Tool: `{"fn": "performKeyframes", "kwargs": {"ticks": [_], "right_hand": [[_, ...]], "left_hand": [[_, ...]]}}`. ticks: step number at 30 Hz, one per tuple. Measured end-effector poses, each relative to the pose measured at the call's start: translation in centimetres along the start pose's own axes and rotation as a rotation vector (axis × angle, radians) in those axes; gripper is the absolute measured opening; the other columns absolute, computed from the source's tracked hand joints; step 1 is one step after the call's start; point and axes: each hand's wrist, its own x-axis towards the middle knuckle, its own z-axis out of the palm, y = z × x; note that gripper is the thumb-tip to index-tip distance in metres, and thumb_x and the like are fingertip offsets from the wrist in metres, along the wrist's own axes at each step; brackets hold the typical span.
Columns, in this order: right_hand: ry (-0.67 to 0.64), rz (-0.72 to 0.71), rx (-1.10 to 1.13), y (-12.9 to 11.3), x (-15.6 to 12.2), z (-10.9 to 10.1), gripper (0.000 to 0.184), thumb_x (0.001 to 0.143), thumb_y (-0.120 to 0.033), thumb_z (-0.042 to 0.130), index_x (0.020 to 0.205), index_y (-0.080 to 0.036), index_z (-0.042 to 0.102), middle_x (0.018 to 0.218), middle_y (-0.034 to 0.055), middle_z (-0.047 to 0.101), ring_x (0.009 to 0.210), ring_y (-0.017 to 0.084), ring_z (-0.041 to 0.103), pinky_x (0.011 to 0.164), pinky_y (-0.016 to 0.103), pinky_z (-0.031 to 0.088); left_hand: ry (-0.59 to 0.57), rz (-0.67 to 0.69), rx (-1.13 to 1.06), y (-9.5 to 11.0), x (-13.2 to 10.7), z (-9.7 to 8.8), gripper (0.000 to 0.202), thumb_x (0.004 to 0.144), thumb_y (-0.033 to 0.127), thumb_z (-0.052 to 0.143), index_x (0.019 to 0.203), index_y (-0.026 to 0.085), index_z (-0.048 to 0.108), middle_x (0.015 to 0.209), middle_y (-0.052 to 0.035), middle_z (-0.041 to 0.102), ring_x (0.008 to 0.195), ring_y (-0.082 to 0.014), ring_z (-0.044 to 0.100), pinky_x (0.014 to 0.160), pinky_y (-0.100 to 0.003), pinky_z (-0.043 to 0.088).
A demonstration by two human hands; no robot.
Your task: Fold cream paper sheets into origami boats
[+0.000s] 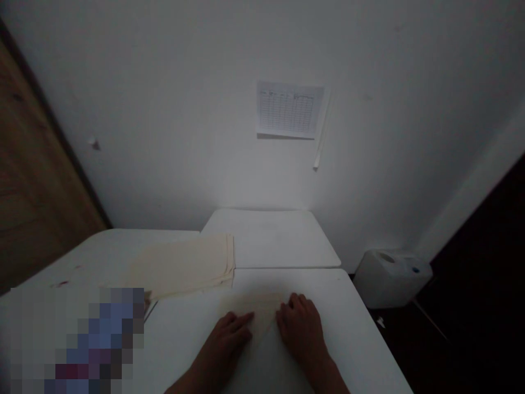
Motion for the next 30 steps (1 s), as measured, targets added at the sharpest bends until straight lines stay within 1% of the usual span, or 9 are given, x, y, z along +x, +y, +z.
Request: {"fn": "performKeyframes", "kwargs": {"ticks": [3, 7, 10, 12, 16, 19, 23, 26, 30], "right_hand": [[0.001, -0.086, 0.087, -1.1, 1.1, -0.3, 0.015, 0.092, -0.024, 0.053, 0.089, -0.023, 0.068, 0.096, 0.0047, 0.06, 0.092, 0.021, 0.054, 0.084, 0.032, 0.04], [-0.117, -0.224, 0.213, -2.3, 2.0, 0.2, 0.012, 0.089, -0.02, 0.058, 0.09, -0.027, 0.068, 0.101, -0.0001, 0.061, 0.094, 0.017, 0.054, 0.083, 0.026, 0.041], [-0.157, -0.198, 0.257, -2.5, 2.4, 0.4, 0.014, 0.089, -0.021, 0.059, 0.095, -0.028, 0.07, 0.112, 0.0001, 0.061, 0.101, 0.018, 0.054, 0.087, 0.027, 0.041], [-0.187, -0.171, 0.279, -2.4, 2.7, 0.3, 0.019, 0.088, -0.023, 0.06, 0.103, -0.029, 0.069, 0.123, 0.0009, 0.058, 0.108, 0.02, 0.052, 0.093, 0.031, 0.038], [-0.233, -0.149, 0.299, -2.0, 3.6, -0.1, 0.041, 0.082, -0.028, 0.066, 0.122, -0.03, 0.06, 0.132, 0.0034, 0.055, 0.118, 0.025, 0.048, 0.099, 0.037, 0.033], [-0.253, -0.161, 0.299, -1.8, 4.4, -0.3, 0.052, 0.077, -0.033, 0.072, 0.127, -0.03, 0.057, 0.126, 0.004, 0.058, 0.114, 0.025, 0.05, 0.096, 0.035, 0.035], [-0.282, -0.18, 0.289, -1.7, 5.4, -0.5, 0.064, 0.069, -0.04, 0.078, 0.128, -0.028, 0.056, 0.12, 0.0059, 0.06, 0.109, 0.027, 0.051, 0.093, 0.037, 0.036], [-0.303, -0.193, 0.283, -1.6, 6.0, -0.5, 0.073, 0.063, -0.044, 0.082, 0.128, -0.028, 0.056, 0.12, 0.0065, 0.06, 0.11, 0.029, 0.05, 0.094, 0.04, 0.035], [-0.322, -0.198, 0.277, -1.5, 6.3, -0.3, 0.075, 0.061, -0.045, 0.083, 0.128, -0.027, 0.056, 0.122, 0.0071, 0.059, 0.111, 0.03, 0.05, 0.097, 0.041, 0.033]], "left_hand": [[0.016, -0.004, -0.019, -0.1, 0.0, 0.3, 0.02, 0.086, 0.005, 0.054, 0.084, 0.022, 0.065, 0.129, -0.0018, 0.061, 0.102, -0.0243, 0.054, 0.089, -0.042, 0.049], [0.044, -0.03, -0.077, -0.6, 0.0, 0.6, 0.021, 0.086, 0.005, 0.055, 0.079, 0.022, 0.066, 0.118, -0.0008, 0.066, 0.098, -0.0216, 0.056, 0.088, -0.036, 0.049], [0.071, -0.083, -0.088, -1.4, 0.3, 0.5, 0.022, 0.085, 0.004, 0.054, 0.087, 0.021, 0.068, 0.113, -0.0037, 0.067, 0.101, -0.0209, 0.057, 0.091, -0.034, 0.047], [0.071, -0.134, -0.084, -2.1, 0.7, 0.2, 0.022, 0.084, 0.004, 0.054, 0.088, 0.02, 0.068, 0.105, -0.0057, 0.067, 0.096, -0.0199, 0.059, 0.087, -0.031, 0.048], [0.061, -0.159, -0.07, -3.5, 2.0, -0.7, 0.017, 0.08, 0.006, 0.056, 0.077, 0.02, 0.067, 0.088, -0.0046, 0.064, 0.086, -0.0201, 0.058, 0.075, -0.029, 0.048], [0.061, -0.148, -0.07, -4.3, 2.7, -1.4, 0.016, 0.074, 0.009, 0.065, 0.083, 0.021, 0.068, 0.097, -0.0046, 0.063, 0.096, -0.0225, 0.056, 0.083, -0.033, 0.046], [0.067, -0.15, -0.069, -5.2, 3.2, -1.8, 0.039, 0.068, 0.014, 0.073, 0.105, 0.023, 0.066, 0.118, -0.0064, 0.059, 0.109, -0.0261, 0.051, 0.095, -0.04, 0.04], [0.058, -0.165, -0.07, -5.5, 3.4, -1.7, 0.041, 0.068, 0.018, 0.075, 0.108, 0.023, 0.066, 0.114, -0.0058, 0.06, 0.107, -0.0264, 0.052, 0.094, -0.041, 0.04], [0.064, -0.165, -0.079, -5.8, 3.4, -1.4, 0.041, 0.067, 0.019, 0.076, 0.107, 0.024, 0.066, 0.11, -0.005, 0.061, 0.103, -0.0262, 0.053, 0.092, -0.04, 0.04]]}}
